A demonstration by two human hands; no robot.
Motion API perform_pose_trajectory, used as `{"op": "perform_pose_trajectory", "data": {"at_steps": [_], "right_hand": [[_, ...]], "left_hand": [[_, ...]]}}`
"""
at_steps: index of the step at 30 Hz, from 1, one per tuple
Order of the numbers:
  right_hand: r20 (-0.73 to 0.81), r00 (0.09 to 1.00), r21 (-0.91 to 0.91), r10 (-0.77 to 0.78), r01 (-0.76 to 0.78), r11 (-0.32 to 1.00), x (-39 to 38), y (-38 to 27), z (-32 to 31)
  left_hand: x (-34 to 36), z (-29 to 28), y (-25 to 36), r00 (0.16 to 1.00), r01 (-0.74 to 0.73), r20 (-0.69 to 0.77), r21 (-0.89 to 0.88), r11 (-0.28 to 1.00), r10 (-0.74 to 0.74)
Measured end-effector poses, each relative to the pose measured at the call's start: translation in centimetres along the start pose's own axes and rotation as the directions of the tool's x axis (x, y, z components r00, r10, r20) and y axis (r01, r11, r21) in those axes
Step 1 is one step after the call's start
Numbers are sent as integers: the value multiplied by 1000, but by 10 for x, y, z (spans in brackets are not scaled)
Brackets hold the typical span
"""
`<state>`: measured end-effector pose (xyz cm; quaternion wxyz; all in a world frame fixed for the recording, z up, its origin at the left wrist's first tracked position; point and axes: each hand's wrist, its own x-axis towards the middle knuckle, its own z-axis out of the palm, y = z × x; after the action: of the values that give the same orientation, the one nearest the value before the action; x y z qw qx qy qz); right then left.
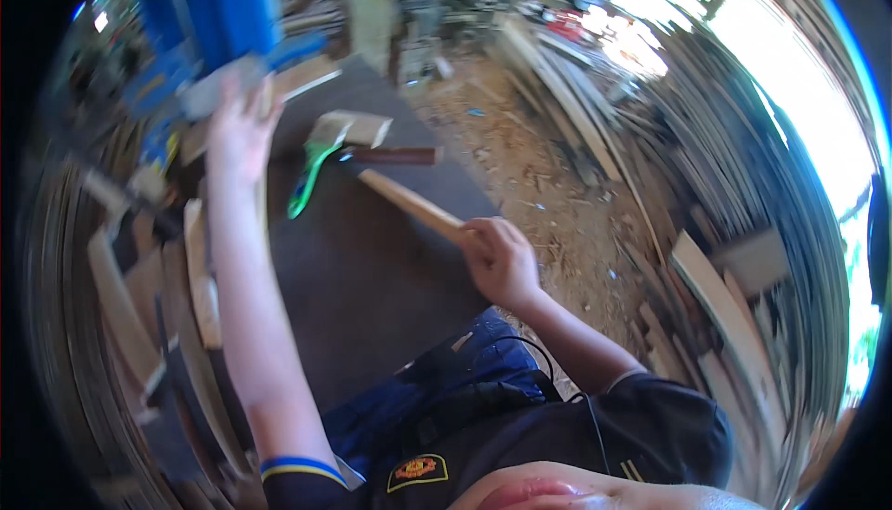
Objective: The person uses a blue vertical band saw to cut and shape a small piece of wood. They guide the wood through the blade with both hands, adjusting its position to create a specific profile. After cutting, the person uses a green brush to sweep sawdust off the workbench and the wood piece.
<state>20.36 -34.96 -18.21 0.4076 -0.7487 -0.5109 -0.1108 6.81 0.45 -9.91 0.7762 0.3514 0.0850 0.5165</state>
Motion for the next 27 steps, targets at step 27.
{"op": "perform_pose_trajectory", "data": {"at_steps": [27], "right_hand": [[65, 997, -27, 50, -48, 998, -1, 0, 0]], "left_hand": [[-1, 11, 23, 987, -144, 67, 0, 990, 143]]}}
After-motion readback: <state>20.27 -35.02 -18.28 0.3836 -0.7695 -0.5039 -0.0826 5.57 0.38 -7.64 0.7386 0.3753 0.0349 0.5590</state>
